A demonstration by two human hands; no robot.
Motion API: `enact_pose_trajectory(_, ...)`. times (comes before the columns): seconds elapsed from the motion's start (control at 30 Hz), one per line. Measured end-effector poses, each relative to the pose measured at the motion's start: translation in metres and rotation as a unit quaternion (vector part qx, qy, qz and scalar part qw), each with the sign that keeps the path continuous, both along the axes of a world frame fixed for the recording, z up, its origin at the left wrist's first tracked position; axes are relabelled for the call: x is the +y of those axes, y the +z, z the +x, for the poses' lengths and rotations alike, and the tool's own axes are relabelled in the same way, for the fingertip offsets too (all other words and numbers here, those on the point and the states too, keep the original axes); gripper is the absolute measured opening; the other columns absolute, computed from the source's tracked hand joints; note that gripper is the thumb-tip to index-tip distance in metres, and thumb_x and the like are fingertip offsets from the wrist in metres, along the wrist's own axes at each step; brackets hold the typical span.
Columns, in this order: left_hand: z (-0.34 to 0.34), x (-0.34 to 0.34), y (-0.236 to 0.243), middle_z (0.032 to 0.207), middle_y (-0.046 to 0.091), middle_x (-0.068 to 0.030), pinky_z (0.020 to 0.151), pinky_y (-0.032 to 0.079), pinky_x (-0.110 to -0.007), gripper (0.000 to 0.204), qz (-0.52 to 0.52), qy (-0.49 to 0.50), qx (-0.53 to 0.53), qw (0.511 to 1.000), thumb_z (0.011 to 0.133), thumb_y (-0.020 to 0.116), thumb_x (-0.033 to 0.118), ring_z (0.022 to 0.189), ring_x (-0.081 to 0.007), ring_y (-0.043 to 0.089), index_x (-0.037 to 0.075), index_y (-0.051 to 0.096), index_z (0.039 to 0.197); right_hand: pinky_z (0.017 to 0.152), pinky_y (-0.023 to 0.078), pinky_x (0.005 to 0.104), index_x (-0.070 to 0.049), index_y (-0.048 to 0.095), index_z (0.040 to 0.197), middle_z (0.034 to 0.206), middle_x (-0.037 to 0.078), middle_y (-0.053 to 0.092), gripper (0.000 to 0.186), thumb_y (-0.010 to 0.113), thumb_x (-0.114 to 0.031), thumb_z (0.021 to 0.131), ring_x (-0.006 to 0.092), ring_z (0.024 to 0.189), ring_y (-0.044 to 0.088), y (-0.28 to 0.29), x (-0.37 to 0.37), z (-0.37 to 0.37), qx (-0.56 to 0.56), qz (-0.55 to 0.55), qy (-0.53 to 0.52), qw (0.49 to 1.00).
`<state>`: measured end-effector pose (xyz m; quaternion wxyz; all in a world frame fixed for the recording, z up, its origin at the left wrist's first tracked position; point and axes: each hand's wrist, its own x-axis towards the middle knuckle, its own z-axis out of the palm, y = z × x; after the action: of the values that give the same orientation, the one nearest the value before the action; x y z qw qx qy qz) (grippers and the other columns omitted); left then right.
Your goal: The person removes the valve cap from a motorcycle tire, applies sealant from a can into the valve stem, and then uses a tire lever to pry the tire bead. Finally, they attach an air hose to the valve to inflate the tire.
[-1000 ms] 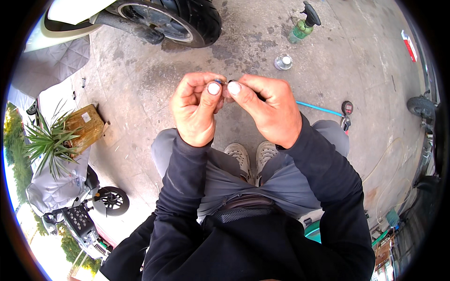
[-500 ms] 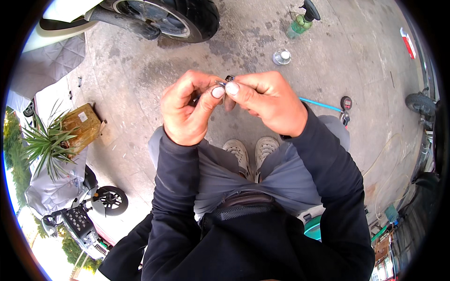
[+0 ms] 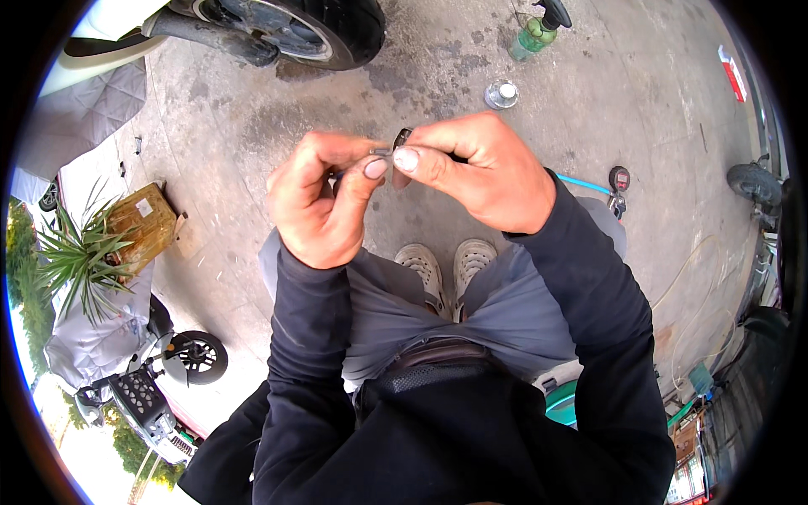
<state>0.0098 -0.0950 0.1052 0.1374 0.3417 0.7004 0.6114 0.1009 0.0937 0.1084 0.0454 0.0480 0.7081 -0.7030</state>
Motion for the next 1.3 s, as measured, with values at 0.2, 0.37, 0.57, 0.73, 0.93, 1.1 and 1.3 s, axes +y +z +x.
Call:
enact_pose_trajectory(0.2, 0.005, 0.004, -0.003, 0.084, 0.071, -0.0076, 0.065, 0.05, -0.024, 0.01, 0.02, 0.043, -0.04, 0.998, 0.092, 0.075, 0.002, 0.072, -0.0087, 0.064, -0.001, 0.065, 0.095, 0.065, 0.043, 0.028, 0.002, 0.073, 0.091, 0.07, 0.001, 0.058, 0.037, 0.063, -0.031, 0.104, 0.008, 0.071, 0.051, 0.002, -0.002, -0.001, -0.019, -0.019, -0.008, 1.0)
enact_pose_trajectory(0.37, 0.007, 0.017, -0.009, 0.088, 0.071, -0.008, 0.071, 0.052, -0.028, 0.012, 0.057, 0.116, -0.025, 0.991, 0.091, 0.075, 0.003, 0.08, -0.013, 0.066, -0.001, 0.065, 0.095, 0.064, 0.042, 0.0276, 0.001, 0.072, 0.09, 0.07, 0.0, 0.057, 0.039, 0.061, -0.033, 0.105, 0.0074, 0.07, 0.05, -0.005, -0.001, -0.003, -0.031, 0.006, -0.025, 0.999)
enact_pose_trajectory(0.57, 0.005, 0.023, -0.024, 0.084, 0.065, -0.0088, 0.076, 0.05, -0.033, 0.017, -0.003, 0.083, 0.085, 0.993, 0.086, 0.078, 0.007, 0.079, -0.0218, 0.061, 0.001, 0.063, 0.087, 0.062, 0.04, 0.0268, 0.001, 0.072, 0.089, 0.069, -0.001, 0.057, 0.041, 0.06, -0.034, 0.105, 0.0066, 0.068, 0.049, -0.018, 0.0, -0.005, -0.052, -0.004, -0.089, 0.995)
enact_pose_trajectory(0.73, 0.017, 0.029, -0.025, 0.084, 0.065, -0.009, 0.072, 0.05, -0.031, 0.011, 0.001, 0.095, -0.077, 0.992, 0.095, 0.071, 0.008, 0.079, -0.017, 0.061, 0.0, 0.063, 0.093, 0.06, 0.04, 0.0264, 0.002, 0.072, 0.087, 0.067, -0.001, 0.056, 0.042, 0.061, -0.035, 0.104, 0.0066, 0.066, 0.048, -0.023, 0.0, -0.004, -0.042, 0.021, -0.084, 0.995)
enact_pose_trajectory(0.93, 0.013, 0.024, -0.032, 0.087, 0.066, -0.0095, 0.073, 0.05, -0.03, 0.009, -0.014, 0.085, -0.034, 0.996, 0.098, 0.067, 0.008, 0.08, -0.0169, 0.062, -0.001, 0.065, 0.097, 0.059, 0.039, 0.0266, 0.001, 0.072, 0.083, 0.065, -0.001, 0.056, 0.045, 0.061, -0.037, 0.104, 0.0068, 0.065, 0.049, -0.021, 0.001, -0.004, -0.046, -0.013, -0.078, 0.996)
enact_pose_trajectory(1.1, 0.011, 0.023, -0.031, 0.087, 0.067, -0.0095, 0.073, 0.049, -0.029, 0.009, -0.027, 0.084, 0.008, 0.996, 0.098, 0.067, 0.007, 0.079, -0.0165, 0.063, -0.002, 0.066, 0.098, 0.058, 0.037, 0.0256, 0.0, 0.072, 0.08, 0.063, -0.002, 0.054, 0.046, 0.062, -0.039, 0.103, 0.0065, 0.063, 0.047, -0.019, 0.001, -0.005, -0.068, -0.08, -0.087, 0.991)
enact_pose_trajectory(1.3, 0.014, 0.018, -0.024, 0.084, 0.068, -0.0058, 0.072, 0.049, -0.027, 0.005, -0.009, 0.07, -0.176, 0.982, 0.096, 0.065, 0.003, 0.076, -0.0117, 0.061, -0.001, 0.067, 0.094, 0.058, 0.037, 0.0256, 0.0, 0.071, 0.076, 0.063, -0.001, 0.056, 0.045, 0.067, -0.037, 0.101, 0.0057, 0.063, 0.048, -0.023, 0.011, -0.005, -0.069, -0.081, -0.111, 0.988)
